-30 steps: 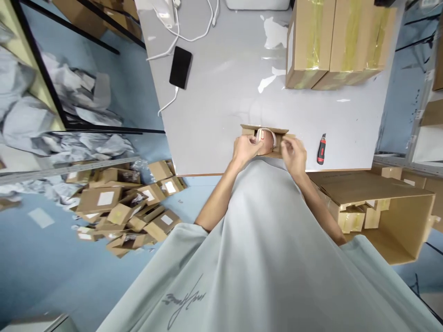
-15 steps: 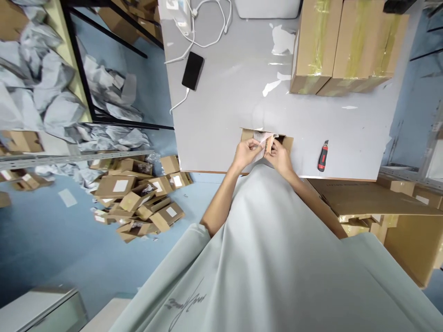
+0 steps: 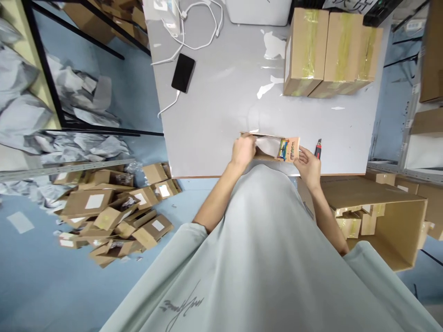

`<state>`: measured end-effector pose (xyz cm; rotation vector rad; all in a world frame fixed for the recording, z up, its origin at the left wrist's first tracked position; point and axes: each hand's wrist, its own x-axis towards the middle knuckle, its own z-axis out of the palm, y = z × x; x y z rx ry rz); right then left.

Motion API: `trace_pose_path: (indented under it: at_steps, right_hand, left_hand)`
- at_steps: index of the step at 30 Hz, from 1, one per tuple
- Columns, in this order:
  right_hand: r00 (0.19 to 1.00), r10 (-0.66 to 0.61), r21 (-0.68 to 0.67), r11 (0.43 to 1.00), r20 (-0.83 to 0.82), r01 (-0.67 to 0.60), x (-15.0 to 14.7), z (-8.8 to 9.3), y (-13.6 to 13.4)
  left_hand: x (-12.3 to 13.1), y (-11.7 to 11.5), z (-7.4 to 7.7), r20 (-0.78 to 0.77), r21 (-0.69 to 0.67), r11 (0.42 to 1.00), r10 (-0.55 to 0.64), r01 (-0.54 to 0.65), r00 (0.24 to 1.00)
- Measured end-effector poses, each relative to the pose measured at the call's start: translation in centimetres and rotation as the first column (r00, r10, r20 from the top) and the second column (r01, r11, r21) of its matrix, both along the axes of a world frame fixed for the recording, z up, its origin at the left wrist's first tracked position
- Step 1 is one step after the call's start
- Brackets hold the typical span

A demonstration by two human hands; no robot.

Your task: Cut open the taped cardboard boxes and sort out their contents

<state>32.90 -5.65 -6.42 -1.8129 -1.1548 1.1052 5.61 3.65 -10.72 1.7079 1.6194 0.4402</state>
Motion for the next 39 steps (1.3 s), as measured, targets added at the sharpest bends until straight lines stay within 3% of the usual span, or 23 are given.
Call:
trace_pose_path:
  at_steps: [4,6,9,13,17,24,27,34,37,39]
  right_hand:
    - [0.99,-0.001,0.104,0.994,0.141,-0.014,0.5,4.8,-1.8]
    - [0.976,-0.003,0.124,0.992,0.218,-0.024,0.0,6.5,-2.5]
    - [0.95,0.011,0.133,0.99,0.312,-0.055,-1.3,7.3,-2.9]
    - [0.922,0.096,0.117,0.982,0.375,-0.149,-3.4,5.7,-1.4]
    - [0.87,0.223,0.068,0.958,0.44,-0.28,-5.0,4.2,1.5]
    - [0.78,0.363,0.144,0.858,0.509,-0.493,-5.2,6.5,2.0]
    - [0.761,0.407,0.156,0.824,0.505,-0.544,-5.3,6.1,2.3]
    - [0.562,0.638,-0.195,0.734,0.526,-0.65,-8.5,-0.1,7.0]
    - [0.499,0.695,-0.279,0.689,0.518,-0.669,-9.1,-0.2,7.4]
    - [0.537,0.661,-0.208,0.711,0.524,-0.672,-8.6,1.1,6.7]
  left_hand:
    - [3.2,0.8,-2.8,0.148,-0.157,0.937,-0.291,0.313,0.945]
    - [4.1,1.2,-4.0,0.237,-0.21,0.908,-0.312,0.362,0.92]
    - [3.8,1.7,-5.1,0.301,-0.236,0.917,-0.244,0.32,0.922]
    - [1.2,1.9,-5.4,0.369,-0.252,0.929,-0.167,0.272,0.914]
    - [-2.1,1.1,-4.5,0.384,-0.221,0.953,-0.11,0.206,0.917]
    - [-5.0,-1.4,-2.5,0.382,-0.134,0.984,-0.06,0.119,0.922]
    - [-5.2,-2.1,-1.9,0.398,-0.091,0.992,-0.043,0.086,0.917]
    - [-6.5,-3.3,-0.1,0.348,-0.02,0.999,0.044,-0.04,0.937]
    - [-7.5,-3.5,0.4,0.34,-0.054,0.997,0.071,-0.056,0.938]
    - [-7.9,-3.6,0.8,0.339,-0.067,0.995,0.089,-0.071,0.937]
